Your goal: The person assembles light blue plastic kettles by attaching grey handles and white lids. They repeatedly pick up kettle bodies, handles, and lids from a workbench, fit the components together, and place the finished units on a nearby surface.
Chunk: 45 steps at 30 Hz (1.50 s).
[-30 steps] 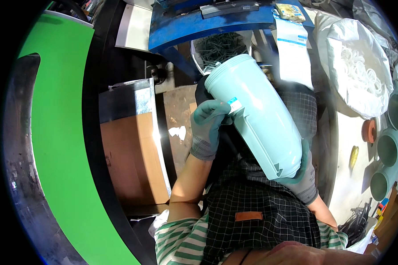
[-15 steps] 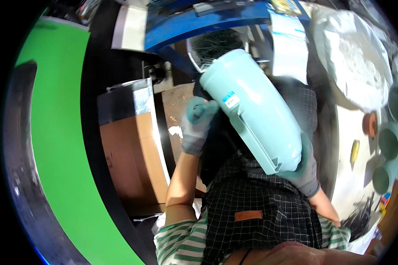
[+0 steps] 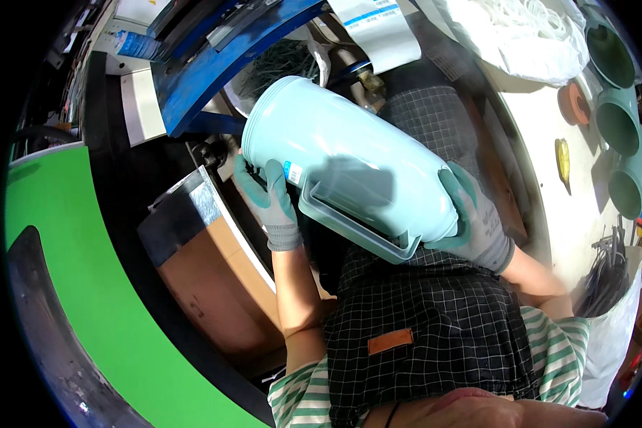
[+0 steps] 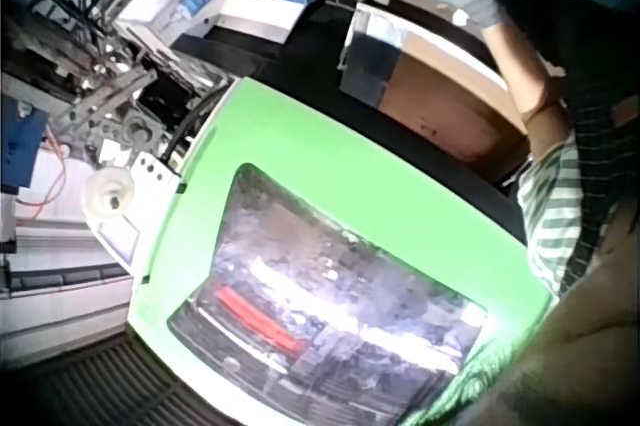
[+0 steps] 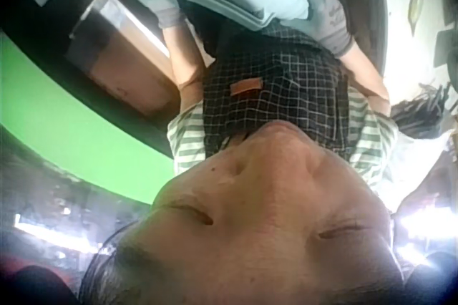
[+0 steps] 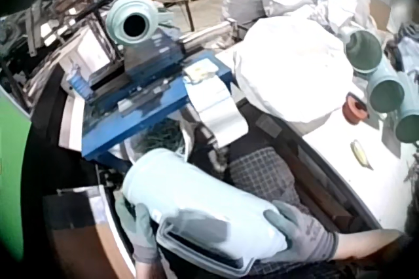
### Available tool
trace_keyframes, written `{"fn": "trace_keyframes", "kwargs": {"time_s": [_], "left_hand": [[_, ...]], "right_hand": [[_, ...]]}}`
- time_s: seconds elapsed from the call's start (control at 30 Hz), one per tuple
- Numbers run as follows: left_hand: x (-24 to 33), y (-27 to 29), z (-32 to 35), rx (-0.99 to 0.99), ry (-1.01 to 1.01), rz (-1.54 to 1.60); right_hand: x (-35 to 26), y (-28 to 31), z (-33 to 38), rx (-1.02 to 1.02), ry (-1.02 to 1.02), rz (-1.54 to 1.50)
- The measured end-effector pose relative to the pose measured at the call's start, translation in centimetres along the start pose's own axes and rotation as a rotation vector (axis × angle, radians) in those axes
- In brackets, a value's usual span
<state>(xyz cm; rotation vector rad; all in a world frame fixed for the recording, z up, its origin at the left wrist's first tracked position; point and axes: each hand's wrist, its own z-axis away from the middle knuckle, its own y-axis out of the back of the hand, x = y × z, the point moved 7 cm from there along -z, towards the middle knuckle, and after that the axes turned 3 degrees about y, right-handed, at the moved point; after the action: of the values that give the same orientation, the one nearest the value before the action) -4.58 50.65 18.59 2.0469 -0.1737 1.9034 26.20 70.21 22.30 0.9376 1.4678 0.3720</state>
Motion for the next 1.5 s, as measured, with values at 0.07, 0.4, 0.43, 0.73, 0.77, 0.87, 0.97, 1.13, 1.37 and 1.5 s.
{"fn": "trace_keyframes", "kwargs": {"time_s": [0.07, 0.4, 0.43, 0.73, 0.77, 0.87, 0.97, 1.13, 1.37, 1.5], "left_hand": [[-1.0, 0.6, -0.2, 0.004, -0.05, -0.068], [1.4, -2.1, 0.1, 0.147, -0.259, -0.217], [2.6, -2.7, -0.6, 0.115, -0.288, -0.3], [20.8, -5.6, -12.2, 0.071, -0.865, -0.265], [22.4, -8.8, -13.3, 0.004, -0.896, -0.378], [24.1, -14.1, -16.7, 0.045, -1.081, -1.023], [24.5, -17.5, -20.4, 0.007, -0.809, -1.295], [22.2, -16.6, -10.2, 0.038, -1.134, -1.086], [19.8, -2.9, 7.0, 0.019, -1.375, -0.765], [18.4, -1.8, 10.3, -0.235, -1.305, -0.58]], "right_hand": [[0.3, -0.1, 0.3, 0.006, -0.041, -0.016], [-0.8, 1.3, 1.5, 0.149, 0.063, 0.217], [-0.3, 1.6, 1.6, 0.125, -0.011, 0.162], [5.4, 6.9, 0.1, 0.443, -0.425, -1.257], [5.4, 8.8, 0.0, 0.561, -0.457, -1.256], [6.5, 11.2, -2.1, 0.638, -0.352, -1.222], [5.7, 15.0, -5.3, 0.73, -0.149, -1.098], [5.0, 18.4, -7.3, 0.68, -0.139, -1.082], [2.9, 18.0, -18.5, 0.424, -0.192, -1.121], [-2.9, 11.1, -28.5, 0.113, 0.011, -1.376]]}}
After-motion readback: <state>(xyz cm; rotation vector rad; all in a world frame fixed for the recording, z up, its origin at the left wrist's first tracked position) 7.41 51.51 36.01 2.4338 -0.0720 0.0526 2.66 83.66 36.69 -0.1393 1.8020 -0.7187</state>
